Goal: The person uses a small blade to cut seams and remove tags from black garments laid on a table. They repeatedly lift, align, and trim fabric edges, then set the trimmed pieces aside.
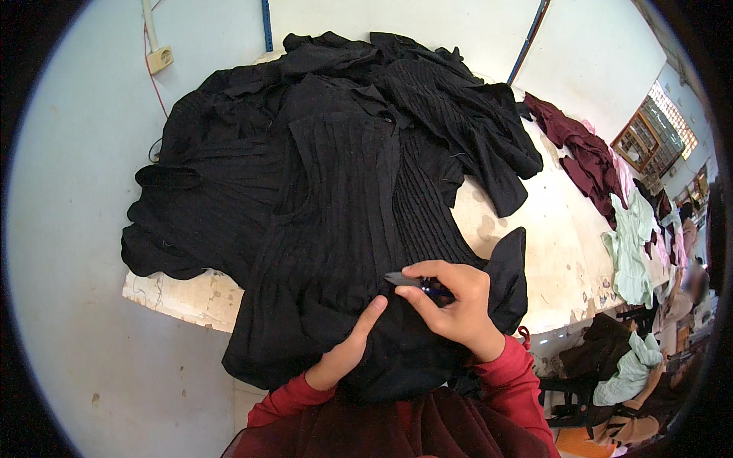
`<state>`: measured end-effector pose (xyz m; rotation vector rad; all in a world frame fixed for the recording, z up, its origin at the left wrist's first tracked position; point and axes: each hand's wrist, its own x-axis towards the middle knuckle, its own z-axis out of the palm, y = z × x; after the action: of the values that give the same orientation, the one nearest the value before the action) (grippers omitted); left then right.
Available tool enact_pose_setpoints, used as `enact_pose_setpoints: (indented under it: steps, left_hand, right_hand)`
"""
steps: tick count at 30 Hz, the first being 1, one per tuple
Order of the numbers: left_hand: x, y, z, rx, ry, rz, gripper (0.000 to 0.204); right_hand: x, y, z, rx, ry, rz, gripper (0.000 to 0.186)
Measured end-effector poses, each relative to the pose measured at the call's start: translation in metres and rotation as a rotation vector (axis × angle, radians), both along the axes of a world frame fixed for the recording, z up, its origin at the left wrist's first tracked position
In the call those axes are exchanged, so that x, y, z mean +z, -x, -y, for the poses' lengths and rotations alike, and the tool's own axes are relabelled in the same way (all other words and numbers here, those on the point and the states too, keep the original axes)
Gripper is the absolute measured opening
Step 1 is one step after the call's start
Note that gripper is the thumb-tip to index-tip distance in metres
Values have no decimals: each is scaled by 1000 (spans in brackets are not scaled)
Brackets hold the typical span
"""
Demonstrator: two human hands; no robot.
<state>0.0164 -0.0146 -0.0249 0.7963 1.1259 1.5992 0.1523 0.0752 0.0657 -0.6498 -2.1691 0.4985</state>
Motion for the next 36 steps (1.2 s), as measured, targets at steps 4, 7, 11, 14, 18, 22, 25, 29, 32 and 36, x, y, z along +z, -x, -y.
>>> enact_pose_setpoints:
  steps: [4,7,11,14,18,22,25,29,32,36]
  left_hand:
    - [8,-1,0,128,-58,-282,35]
    - [10,-2,0,194,-107,-442,29]
    - [2,-2,0,249,-123,-481,27]
    - [5,-2,0,250,-121,-520,27]
    - [10,-3,1,243,-144,-600,29]
    - [7,-4,2,317,-143,-701,31]
    - [4,-3,1,393,-144,-828,45]
    - [8,-7,1,207,-93,-583,43]
    - [10,2,6,-103,-229,-72,42]
    - [0,9,9,-325,-365,408,44]
  right_hand:
    - [6,0,4,24,-52,29,21]
    - [1,0,4,31,-176,27,19]
    - [4,-1,9,-23,-227,92,17]
    - [4,-2,8,-27,-250,99,16]
    - [5,-2,9,-27,-275,99,16]
    - [-1,-5,5,-14,-265,52,18]
    - [-7,-4,2,22,-12,-108,28]
    - [1,2,14,300,125,-111,47]
    - [-25,12,21,296,36,23,46]
    - [-42,13,6,282,-182,-64,40]
